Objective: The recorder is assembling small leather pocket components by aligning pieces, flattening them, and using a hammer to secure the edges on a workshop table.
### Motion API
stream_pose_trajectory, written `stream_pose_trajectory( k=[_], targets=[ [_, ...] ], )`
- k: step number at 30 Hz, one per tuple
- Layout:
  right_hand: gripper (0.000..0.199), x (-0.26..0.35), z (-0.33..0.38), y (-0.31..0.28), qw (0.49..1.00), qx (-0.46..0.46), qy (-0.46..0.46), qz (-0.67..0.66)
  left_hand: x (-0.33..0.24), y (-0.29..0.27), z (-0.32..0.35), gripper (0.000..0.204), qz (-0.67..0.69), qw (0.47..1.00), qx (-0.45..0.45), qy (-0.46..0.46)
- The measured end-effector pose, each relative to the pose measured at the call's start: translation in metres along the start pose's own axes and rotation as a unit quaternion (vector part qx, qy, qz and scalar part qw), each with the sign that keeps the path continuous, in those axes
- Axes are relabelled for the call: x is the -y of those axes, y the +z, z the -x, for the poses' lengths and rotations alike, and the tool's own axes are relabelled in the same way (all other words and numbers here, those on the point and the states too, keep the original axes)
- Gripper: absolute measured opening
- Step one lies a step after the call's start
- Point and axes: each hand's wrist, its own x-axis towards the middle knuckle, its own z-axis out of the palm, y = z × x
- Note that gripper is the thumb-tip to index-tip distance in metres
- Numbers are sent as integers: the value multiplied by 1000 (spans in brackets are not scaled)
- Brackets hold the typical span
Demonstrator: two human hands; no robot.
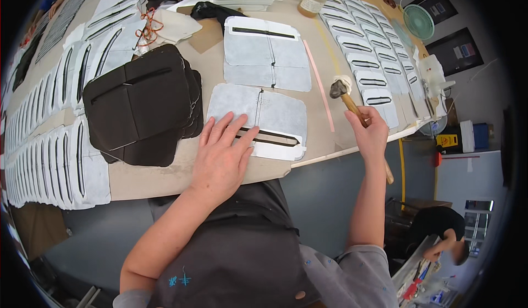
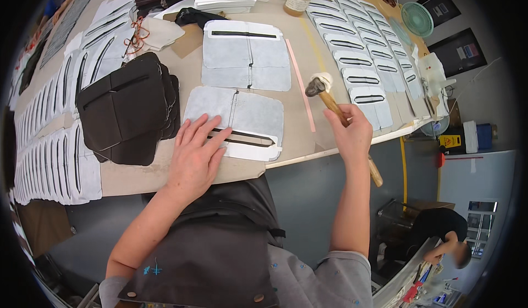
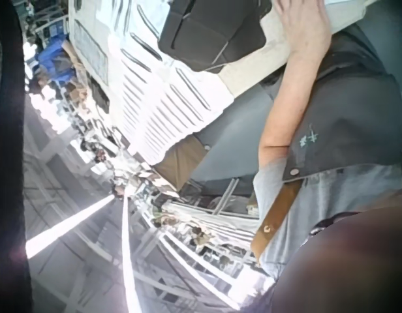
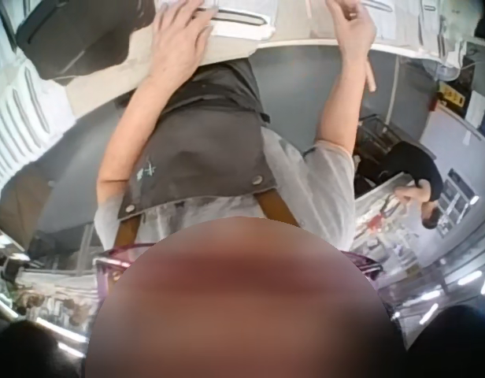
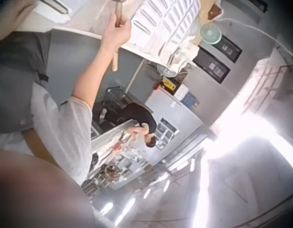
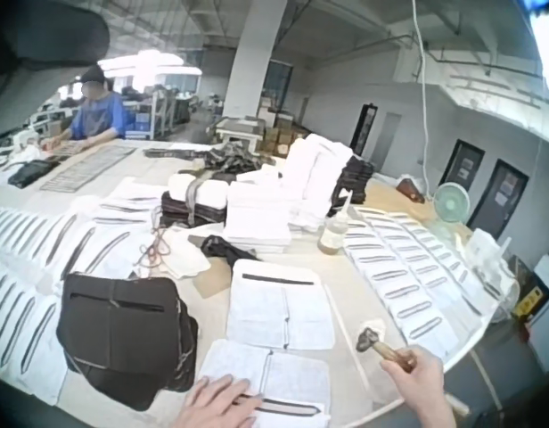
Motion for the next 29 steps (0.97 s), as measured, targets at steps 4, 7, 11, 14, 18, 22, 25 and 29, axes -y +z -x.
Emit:
stream_pose_trajectory(
  k=[4, 7, 11, 14, 18, 22, 25, 29],
  targets=[
    [30, -22, 4, 14, 998, -30, 2, 60, -2, -3, -1, 36, -18, 999, 26, -3],
    [49, 19, 34, 29, 975, 49, -216, -8, 1, -3, 3, 36, -32, 999, 33, -12],
    [61, 60, 77, 53, 935, 187, -300, -38, -2, -6, 1, 44, -45, 997, 57, 1],
    [67, 46, 88, 54, 939, 177, -290, -55, -6, -19, 6, 57, -27, 993, 116, 8],
    [64, 33, 98, 49, 940, 176, -282, -75, -26, -39, 29, 72, -31, 985, 169, 22],
    [45, 19, 100, 47, 929, 141, -331, -82, -6, -37, 53, 63, 24, 990, 123, 66],
    [24, 38, 90, 26, 919, 219, -171, -279, 5, -48, 56, 35, 128, 991, 33, -7],
    [18, 75, 59, 39, 905, 171, -54, -386, 21, -70, 39, 20, 331, 920, -20, -211]
  ],
)
